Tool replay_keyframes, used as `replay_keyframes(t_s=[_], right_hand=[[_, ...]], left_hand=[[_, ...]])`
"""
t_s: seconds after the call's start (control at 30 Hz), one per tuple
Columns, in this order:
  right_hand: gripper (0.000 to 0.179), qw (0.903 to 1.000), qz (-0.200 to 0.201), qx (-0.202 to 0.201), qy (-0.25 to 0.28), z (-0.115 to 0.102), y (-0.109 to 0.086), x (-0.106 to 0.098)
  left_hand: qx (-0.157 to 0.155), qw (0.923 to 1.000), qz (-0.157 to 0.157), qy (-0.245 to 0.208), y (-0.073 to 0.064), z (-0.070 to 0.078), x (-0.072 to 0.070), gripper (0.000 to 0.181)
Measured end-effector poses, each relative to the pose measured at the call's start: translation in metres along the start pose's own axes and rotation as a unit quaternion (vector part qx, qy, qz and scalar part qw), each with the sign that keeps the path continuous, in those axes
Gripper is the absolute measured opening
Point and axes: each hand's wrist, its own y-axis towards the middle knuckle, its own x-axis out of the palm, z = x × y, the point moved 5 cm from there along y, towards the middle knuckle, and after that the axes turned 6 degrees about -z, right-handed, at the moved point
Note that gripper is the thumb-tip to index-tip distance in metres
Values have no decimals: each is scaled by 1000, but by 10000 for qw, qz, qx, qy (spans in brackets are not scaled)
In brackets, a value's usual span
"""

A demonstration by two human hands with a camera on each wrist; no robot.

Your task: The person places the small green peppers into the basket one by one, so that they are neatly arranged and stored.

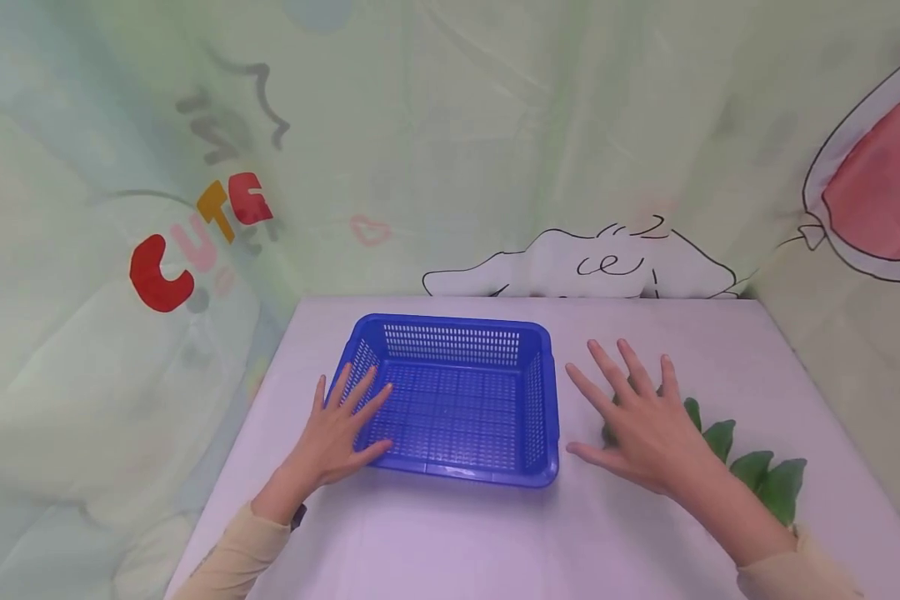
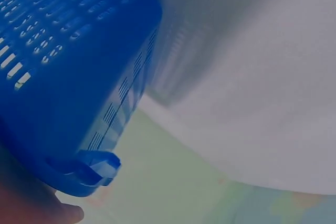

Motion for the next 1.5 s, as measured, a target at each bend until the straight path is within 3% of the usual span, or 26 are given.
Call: replay_keyframes(t_s=[0.33,0.53,0.77,0.97,1.13,1.3,1.5], right_hand=[[104,9993,-74,344,135,14,-13,-1],[105,9978,-226,585,219,21,-19,-2],[104,9962,-283,781,278,33,-31,-2],[94,9915,-195,1065,720,44,-43,3],[89,9849,-16,1404,1008,60,-56,8],[88,9719,-213,1945,1312,77,-73,16],[89,9559,-518,2519,1418,94,-91,26]], left_hand=[[-505,9961,-318,-650,-9,-6,13,81],[-680,9928,-254,-956,-13,-10,18,82],[-1251,9837,-278,-1261,-19,-13,18,86],[-1395,9799,-191,-1410,-22,-13,18,84],[-1431,9792,-47,-1434,-24,-14,18,85],[-1428,9775,221,-1536,-28,-15,17,84],[-1525,9737,209,-1679,-29,-15,17,84]])
